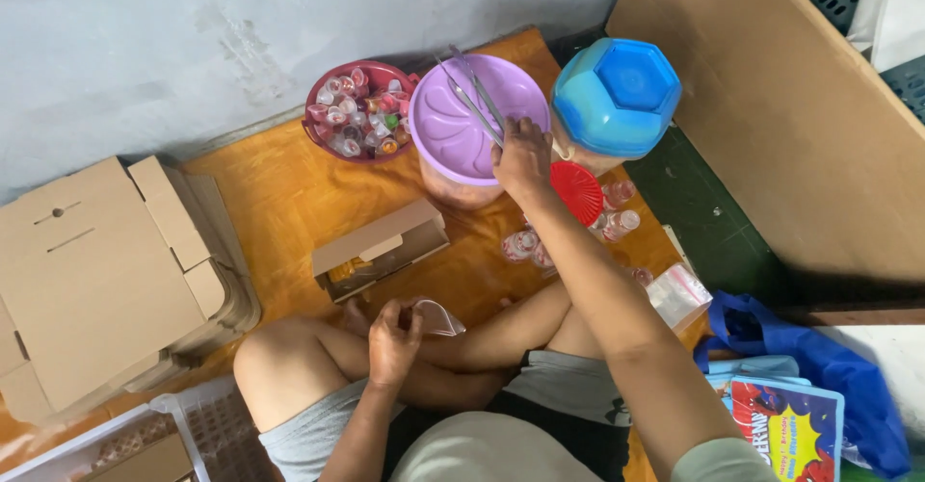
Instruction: Assembling a cardboard box and filling small plastic bags with snacks using metal tongs.
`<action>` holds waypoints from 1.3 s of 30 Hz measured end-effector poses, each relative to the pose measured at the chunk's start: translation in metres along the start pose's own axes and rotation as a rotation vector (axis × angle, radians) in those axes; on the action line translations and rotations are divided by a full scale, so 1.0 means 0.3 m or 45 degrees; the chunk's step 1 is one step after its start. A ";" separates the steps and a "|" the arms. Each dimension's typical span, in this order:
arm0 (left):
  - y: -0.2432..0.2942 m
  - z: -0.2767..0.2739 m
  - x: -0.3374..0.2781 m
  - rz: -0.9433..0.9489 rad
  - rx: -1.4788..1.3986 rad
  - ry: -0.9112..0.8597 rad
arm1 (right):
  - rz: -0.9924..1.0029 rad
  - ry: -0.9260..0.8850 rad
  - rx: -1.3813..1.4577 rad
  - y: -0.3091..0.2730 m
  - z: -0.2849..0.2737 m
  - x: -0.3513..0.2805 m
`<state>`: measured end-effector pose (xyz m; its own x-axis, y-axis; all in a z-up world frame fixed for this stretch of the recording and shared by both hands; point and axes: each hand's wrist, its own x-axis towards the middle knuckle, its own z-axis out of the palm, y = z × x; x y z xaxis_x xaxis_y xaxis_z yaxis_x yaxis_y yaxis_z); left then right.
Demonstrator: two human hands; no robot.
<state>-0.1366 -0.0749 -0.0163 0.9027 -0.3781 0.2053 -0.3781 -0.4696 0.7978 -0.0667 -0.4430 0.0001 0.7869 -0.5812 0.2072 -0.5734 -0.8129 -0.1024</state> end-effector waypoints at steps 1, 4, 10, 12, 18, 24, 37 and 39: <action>-0.005 0.000 -0.003 0.001 0.002 -0.002 | 0.003 -0.001 0.001 -0.006 -0.038 -0.012; -0.019 0.015 0.000 -0.036 -0.006 -0.041 | 0.107 -0.188 0.267 0.007 -0.162 -0.028; 0.007 0.005 0.010 -0.008 -0.084 -0.034 | 0.236 -0.013 0.199 0.286 -0.254 0.006; 0.006 0.008 0.013 -0.015 -0.119 -0.057 | 0.434 -0.056 0.037 0.433 -0.236 0.036; -0.033 0.034 0.000 0.030 -0.102 -0.071 | 0.460 -0.130 -0.098 0.547 -0.200 0.022; -0.051 0.037 -0.004 0.018 -0.108 -0.070 | 0.310 0.038 -0.191 0.539 -0.139 0.017; -0.021 0.014 0.004 -0.022 -0.094 -0.123 | 0.187 0.321 -0.247 0.576 -0.230 0.029; -0.016 0.011 0.006 -0.037 -0.096 -0.125 | 0.142 0.359 -0.252 0.557 -0.272 0.038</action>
<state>-0.1339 -0.0758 -0.0216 0.8872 -0.4432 0.1280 -0.3324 -0.4218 0.8436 -0.1721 -0.5821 0.0647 0.6389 -0.6100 0.4688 -0.7069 -0.7058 0.0450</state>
